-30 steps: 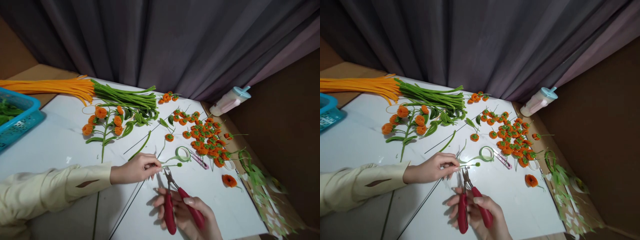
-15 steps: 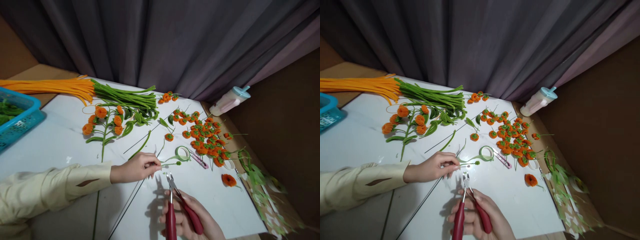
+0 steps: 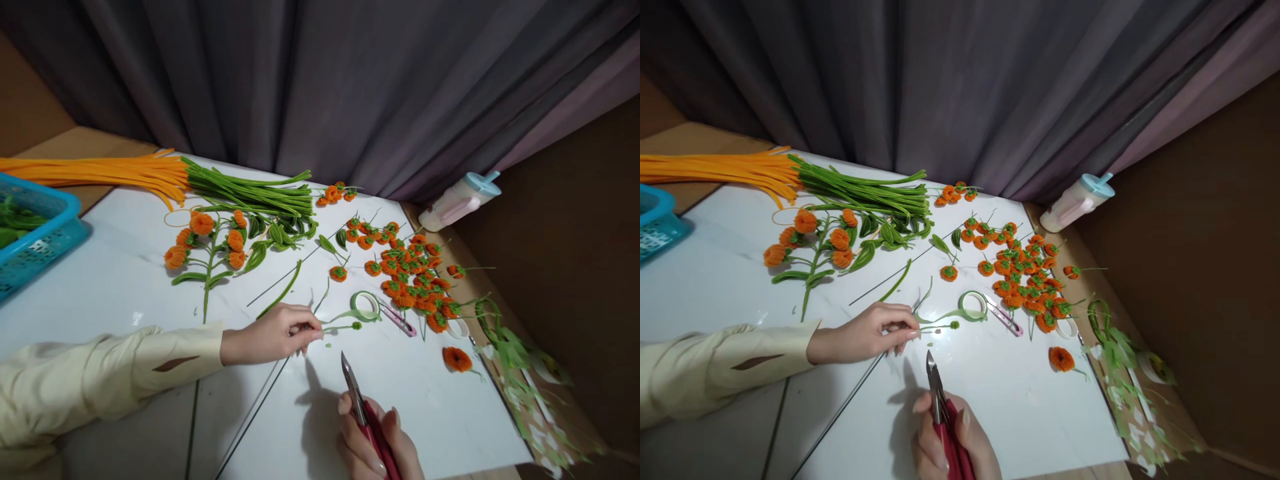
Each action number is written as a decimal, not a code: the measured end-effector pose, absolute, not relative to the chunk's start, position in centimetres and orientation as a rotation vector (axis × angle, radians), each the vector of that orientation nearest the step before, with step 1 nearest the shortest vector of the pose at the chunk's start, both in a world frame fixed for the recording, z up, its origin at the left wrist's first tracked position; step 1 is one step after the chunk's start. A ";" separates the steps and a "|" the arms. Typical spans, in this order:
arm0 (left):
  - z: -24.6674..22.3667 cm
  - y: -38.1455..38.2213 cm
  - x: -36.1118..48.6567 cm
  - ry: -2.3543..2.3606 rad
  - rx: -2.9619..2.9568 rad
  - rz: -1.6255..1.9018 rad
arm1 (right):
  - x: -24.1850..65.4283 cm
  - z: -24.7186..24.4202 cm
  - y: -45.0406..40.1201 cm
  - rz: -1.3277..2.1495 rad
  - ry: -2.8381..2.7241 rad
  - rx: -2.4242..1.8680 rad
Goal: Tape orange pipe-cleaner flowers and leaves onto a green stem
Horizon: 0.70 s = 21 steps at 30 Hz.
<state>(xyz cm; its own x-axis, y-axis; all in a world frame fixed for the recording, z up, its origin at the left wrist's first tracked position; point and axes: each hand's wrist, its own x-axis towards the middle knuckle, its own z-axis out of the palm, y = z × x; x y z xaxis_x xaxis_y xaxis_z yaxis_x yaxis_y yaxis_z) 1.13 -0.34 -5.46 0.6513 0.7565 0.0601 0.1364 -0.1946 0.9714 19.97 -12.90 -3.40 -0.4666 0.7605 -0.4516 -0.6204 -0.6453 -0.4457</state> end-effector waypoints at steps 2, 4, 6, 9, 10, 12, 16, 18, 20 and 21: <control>-5.4 -0.3 1.1 0.734 1.703 0.660 | 20.1 -3.4 -12.7 2.097 -0.324 -0.977; -5.4 -0.3 1.1 0.740 1.699 0.654 | 19.9 -3.8 -12.6 2.042 -0.379 -1.119; -5.4 -0.3 1.1 0.738 1.695 0.650 | 19.3 -4.3 -12.8 2.023 -0.435 -1.174; -5.4 -0.3 1.1 0.725 1.695 0.658 | 18.0 -5.2 -13.5 2.130 -0.550 -1.154; -5.4 -0.3 1.1 0.723 1.696 0.660 | 17.5 -5.3 -13.7 2.171 -0.606 -1.144; -5.3 -0.3 1.1 0.728 1.697 0.658 | 17.1 -5.2 -13.8 2.199 -0.740 -1.144; -5.3 -0.3 1.1 0.730 1.705 0.663 | 18.4 -3.6 -12.4 2.030 -0.875 -1.262; -5.2 -0.3 1.1 0.725 1.702 0.663 | 19.5 -2.5 -11.2 1.986 -0.805 -1.330; -5.2 -0.3 1.2 0.730 1.695 0.652 | 20.1 -1.8 -10.4 2.008 -0.795 -1.343; -5.2 -0.2 1.2 0.734 1.689 0.645 | 20.1 -1.6 -10.3 2.026 -0.847 -1.348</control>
<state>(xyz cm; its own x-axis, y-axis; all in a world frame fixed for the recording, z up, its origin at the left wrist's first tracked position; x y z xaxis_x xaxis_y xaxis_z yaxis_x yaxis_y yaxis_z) 1.17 -0.25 -5.18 0.6562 0.7533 0.0434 0.1391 -0.1773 0.9743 20.14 -10.27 -1.64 -0.3393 0.7383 -0.5829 -0.1035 -0.6452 -0.7570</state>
